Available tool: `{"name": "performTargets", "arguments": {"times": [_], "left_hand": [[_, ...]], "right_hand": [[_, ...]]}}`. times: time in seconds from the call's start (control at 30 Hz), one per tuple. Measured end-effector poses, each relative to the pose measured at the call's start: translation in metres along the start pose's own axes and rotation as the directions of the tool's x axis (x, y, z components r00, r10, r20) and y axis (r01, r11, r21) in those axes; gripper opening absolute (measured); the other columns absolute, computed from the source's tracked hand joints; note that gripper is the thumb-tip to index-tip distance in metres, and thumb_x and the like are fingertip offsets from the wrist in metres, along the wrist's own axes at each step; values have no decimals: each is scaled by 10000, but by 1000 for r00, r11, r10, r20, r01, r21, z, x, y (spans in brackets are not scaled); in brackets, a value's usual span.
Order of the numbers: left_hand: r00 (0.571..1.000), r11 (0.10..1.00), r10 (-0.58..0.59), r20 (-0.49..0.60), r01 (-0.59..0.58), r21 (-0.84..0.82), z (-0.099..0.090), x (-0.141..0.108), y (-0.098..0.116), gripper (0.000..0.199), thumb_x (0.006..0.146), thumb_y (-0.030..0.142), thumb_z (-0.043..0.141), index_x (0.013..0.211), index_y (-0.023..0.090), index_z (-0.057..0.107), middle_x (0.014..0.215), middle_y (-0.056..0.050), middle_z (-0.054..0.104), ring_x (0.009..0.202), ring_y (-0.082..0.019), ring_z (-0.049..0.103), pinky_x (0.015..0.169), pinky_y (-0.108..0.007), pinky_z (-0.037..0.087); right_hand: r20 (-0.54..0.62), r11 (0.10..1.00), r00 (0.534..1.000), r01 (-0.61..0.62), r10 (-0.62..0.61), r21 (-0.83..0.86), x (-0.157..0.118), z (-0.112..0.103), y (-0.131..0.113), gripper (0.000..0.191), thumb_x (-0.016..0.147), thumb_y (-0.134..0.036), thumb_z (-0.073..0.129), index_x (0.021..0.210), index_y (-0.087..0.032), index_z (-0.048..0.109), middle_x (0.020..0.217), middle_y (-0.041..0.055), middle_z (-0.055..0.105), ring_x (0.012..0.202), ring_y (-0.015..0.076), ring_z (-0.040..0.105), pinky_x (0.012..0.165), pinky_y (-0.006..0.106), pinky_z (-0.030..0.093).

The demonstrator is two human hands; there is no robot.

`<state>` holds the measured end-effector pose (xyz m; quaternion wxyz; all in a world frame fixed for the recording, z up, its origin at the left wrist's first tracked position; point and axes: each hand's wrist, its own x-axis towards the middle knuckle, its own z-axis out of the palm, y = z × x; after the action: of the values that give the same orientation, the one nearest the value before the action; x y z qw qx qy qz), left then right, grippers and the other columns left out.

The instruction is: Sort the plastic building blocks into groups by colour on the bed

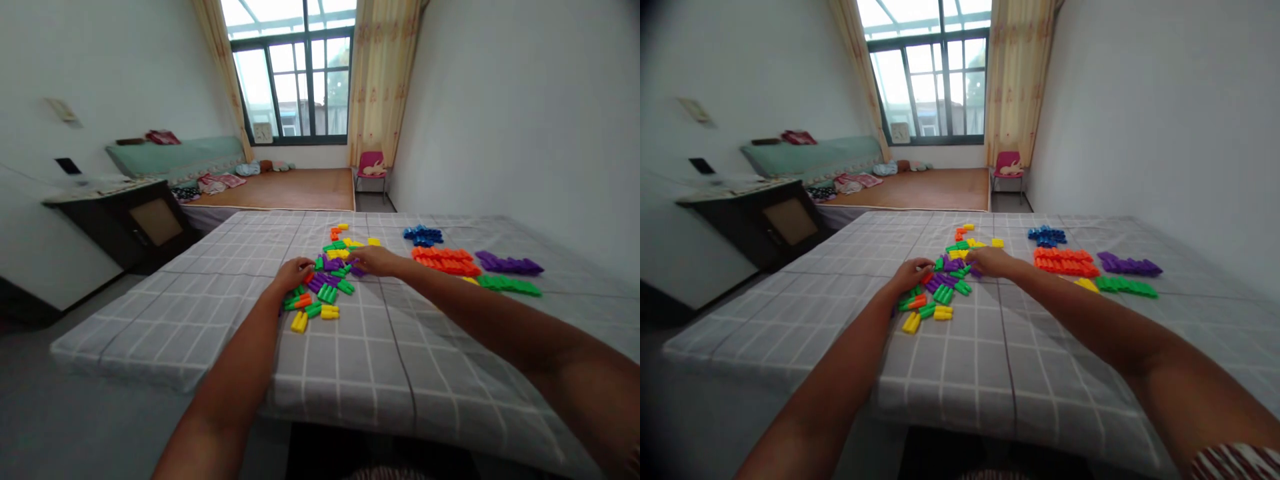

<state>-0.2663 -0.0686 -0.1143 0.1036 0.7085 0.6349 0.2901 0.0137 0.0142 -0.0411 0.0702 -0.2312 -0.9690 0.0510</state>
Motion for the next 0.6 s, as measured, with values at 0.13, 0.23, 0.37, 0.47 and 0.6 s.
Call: {"name": "performTargets", "arguments": {"times": [0.13, 0.23, 0.37, 0.47, 0.6], "left_hand": [[1000, 1000, -6, -10, 6, 9, 1, 1, 1, 308, 861, 284, 502, 1048, 180, 723, 995, -56, 742, 906, -178, 669, 814, -265, 510], [999, 1000, -14, -31, 15, 13, 1, 1, 2, 291, 857, 242, 504, 1036, 191, 728, 1005, -45, 743, 931, -171, 665, 834, -252, 504], [999, 1000, -10, -48, 12, 29, 0, 2, 3, 295, 847, 211, 507, 1040, 184, 729, 1013, -52, 743, 946, -175, 664, 850, -257, 500], [999, 999, -7, -44, 9, 53, 1, 4, 5, 297, 852, 229, 511, 1046, 180, 729, 991, -60, 746, 915, -181, 670, 840, -268, 503], [999, 998, -4, -46, 7, 62, 2, 4, 6, 294, 852, 229, 513, 1044, 187, 731, 1004, -56, 745, 926, -182, 668, 850, -269, 501]], "right_hand": [[-42, 999, 998, -37, 37, 6, 34, 28, -33, 309, 849, -291, 627, 1144, -209, 667, 1074, 100, 703, 986, 207, 640, 821, 278, 467], [12, 1000, 1000, 4, -4, -17, 46, 31, -34, 337, 809, -259, 671, 1141, -200, 670, 1088, 105, 698, 984, 211, 639, 840, 286, 466], [139, 999, 990, 34, -32, -7, 44, 18, -13, 437, 748, -49, 610, 1141, -220, 693, 1136, 58, 701, 1031, 216, 636, 873, 279, 460], [99, 999, 995, 13, -9, -32, 39, 9, -6, 507, 752, 7, 539, 1175, -232, 684, 1221, 53, 669, 1126, 227, 596, 942, 308, 430], [50, 1000, 999, 18, -17, -23, 38, 9, -26, 398, 809, -60, 521, 1130, -213, 701, 1164, 64, 693, 1077, 217, 619, 890, 295, 449]]}}
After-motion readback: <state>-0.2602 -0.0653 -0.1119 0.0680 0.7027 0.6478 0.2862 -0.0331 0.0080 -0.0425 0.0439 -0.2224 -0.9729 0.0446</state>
